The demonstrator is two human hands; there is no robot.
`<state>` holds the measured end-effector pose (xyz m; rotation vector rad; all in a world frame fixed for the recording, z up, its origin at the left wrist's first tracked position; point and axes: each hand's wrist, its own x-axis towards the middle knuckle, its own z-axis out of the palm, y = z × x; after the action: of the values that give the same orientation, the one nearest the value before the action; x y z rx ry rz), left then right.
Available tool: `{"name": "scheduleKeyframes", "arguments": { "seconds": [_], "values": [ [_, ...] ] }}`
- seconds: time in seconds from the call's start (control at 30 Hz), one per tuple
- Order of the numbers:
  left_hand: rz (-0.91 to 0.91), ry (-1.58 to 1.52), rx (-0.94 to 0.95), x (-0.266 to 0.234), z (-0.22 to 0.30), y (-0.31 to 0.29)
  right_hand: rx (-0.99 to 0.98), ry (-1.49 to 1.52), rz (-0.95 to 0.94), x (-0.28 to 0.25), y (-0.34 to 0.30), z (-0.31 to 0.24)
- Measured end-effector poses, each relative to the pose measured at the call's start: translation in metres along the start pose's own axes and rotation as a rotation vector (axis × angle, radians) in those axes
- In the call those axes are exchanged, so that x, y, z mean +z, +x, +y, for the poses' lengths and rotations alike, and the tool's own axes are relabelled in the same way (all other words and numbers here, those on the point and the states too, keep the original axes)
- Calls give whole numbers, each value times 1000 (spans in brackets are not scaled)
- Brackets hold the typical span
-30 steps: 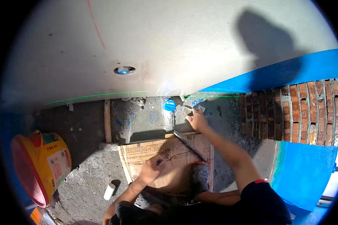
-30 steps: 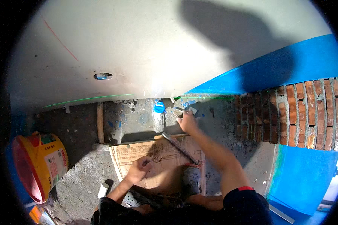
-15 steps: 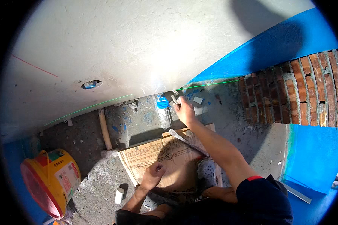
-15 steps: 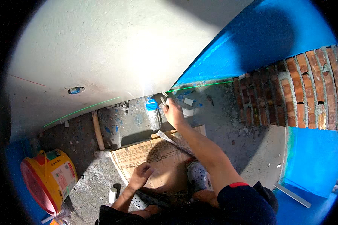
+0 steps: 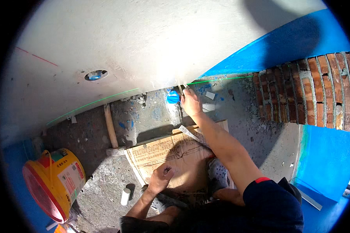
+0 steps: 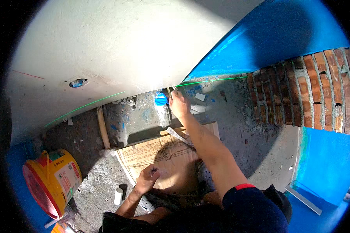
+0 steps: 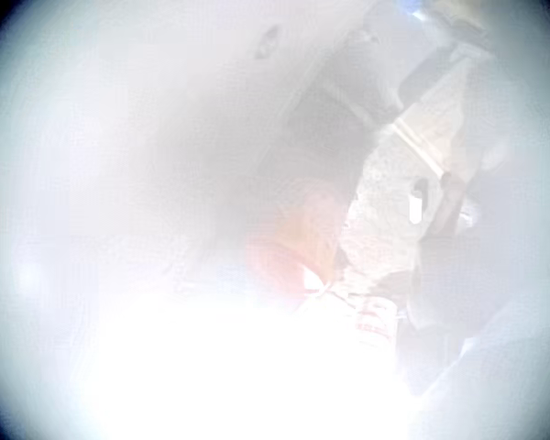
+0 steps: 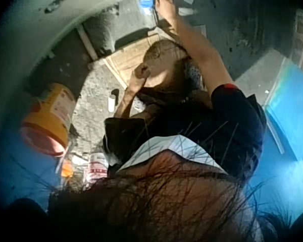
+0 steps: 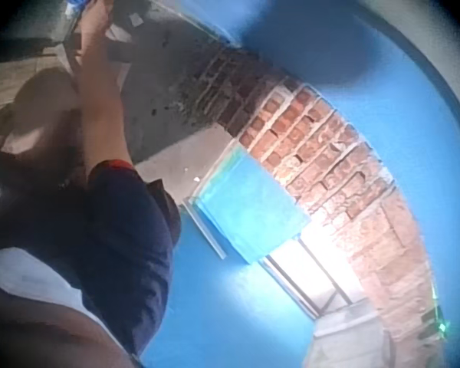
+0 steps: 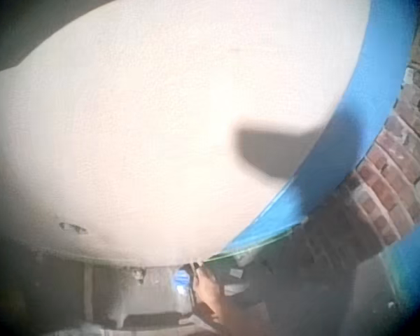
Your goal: The person installs large white tiles on a wall, using a rubber mallet to tap them into place and a hammer to adjust tile spacers. The person aligns the tiles with a green laser level and uses a level tool to check the alignment.
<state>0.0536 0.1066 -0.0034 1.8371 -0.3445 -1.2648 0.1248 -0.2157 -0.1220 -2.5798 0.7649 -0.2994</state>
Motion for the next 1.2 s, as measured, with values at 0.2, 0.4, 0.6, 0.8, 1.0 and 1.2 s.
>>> {"name": "scheduleKeyframes", "arguments": {
  "seconds": [0.2, 0.4, 0.6, 0.8, 1.0, 1.2],
  "values": [
    [30, -37, 46, -7, -1, -3, -29, -86, -104, -10, 8, -6],
    [28, -114, 13, -11, -15, -6, 33, -96, -213, -13, 14, -12],
    [40, -128, 86, -11, -18, -4, 36, -121, -119, 3, 6, -11],
    [43, -91, 98, -7, -11, -3, 104, -9, -146, -2, 1, 5],
    [99, 149, 414, -21, -18, -10, 364, -107, -122, -54, -3, 27],
    [88, -37, 226, -7, -24, -3, 170, -493, -334, -78, -11, 83]
  ]
}}
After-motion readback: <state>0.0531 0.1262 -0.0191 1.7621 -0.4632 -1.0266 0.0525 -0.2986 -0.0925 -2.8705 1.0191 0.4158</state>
